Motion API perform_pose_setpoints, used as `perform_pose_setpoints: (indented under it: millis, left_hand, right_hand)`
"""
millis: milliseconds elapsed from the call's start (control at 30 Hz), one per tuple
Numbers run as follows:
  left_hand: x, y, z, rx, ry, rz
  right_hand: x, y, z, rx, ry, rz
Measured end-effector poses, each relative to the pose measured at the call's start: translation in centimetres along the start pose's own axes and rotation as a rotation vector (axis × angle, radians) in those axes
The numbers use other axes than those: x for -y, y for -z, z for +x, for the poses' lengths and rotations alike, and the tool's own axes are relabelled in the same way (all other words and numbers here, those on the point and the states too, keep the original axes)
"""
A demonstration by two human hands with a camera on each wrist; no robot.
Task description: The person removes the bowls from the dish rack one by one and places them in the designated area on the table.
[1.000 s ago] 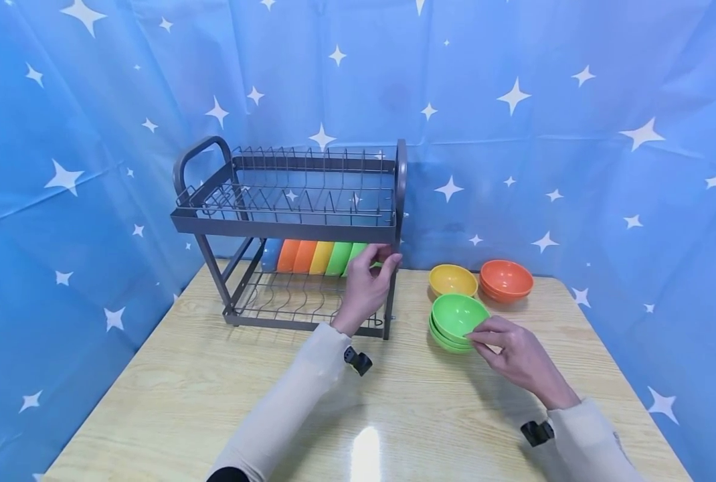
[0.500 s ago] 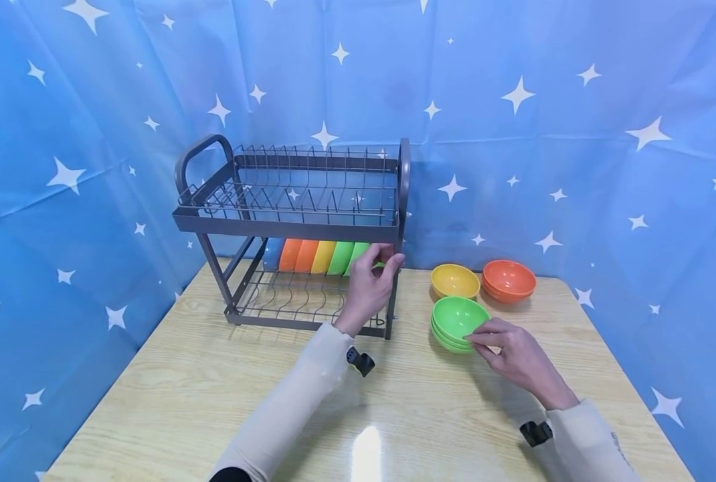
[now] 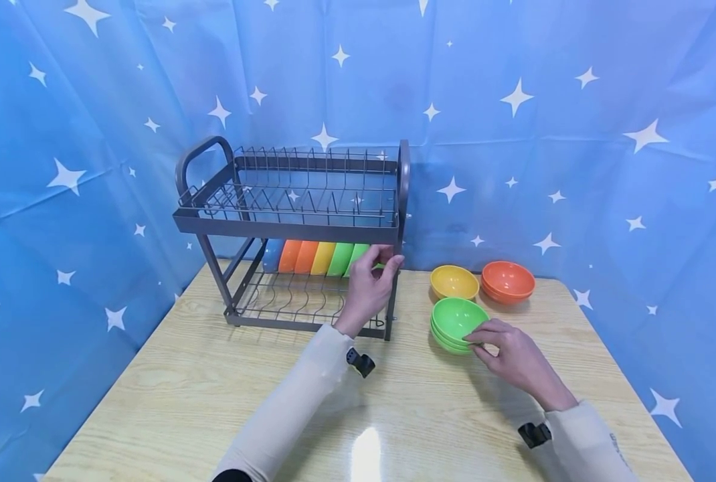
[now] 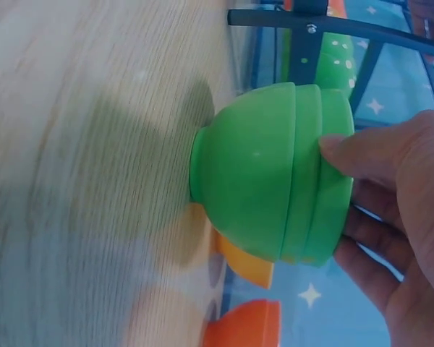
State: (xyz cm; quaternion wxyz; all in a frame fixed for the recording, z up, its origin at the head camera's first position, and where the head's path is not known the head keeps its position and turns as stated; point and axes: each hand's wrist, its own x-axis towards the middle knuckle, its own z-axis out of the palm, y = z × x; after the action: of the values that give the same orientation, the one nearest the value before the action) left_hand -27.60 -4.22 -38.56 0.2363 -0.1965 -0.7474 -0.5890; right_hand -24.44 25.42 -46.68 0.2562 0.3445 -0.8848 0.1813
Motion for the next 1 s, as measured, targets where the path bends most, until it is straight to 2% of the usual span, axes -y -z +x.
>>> perform_pose_setpoints:
  millis: [200,600,1000]
  left_hand:
    - [0.1,0.0,0.0,0.005,0.005,-0.003]
    - [0.1,0.0,0.2,0.004,0.005,-0.001]
    - [0.0,0.0,0.2,0.008,0.018,0.006]
  right_hand:
    - [0.7,-0.1,0.3,0.037,-0.047,0.047]
    - [2.2,-0.9,1.8,0.036,-0.037,0.105]
    - [4.3,-1.0,4.3,0.064,-0.141,0.254]
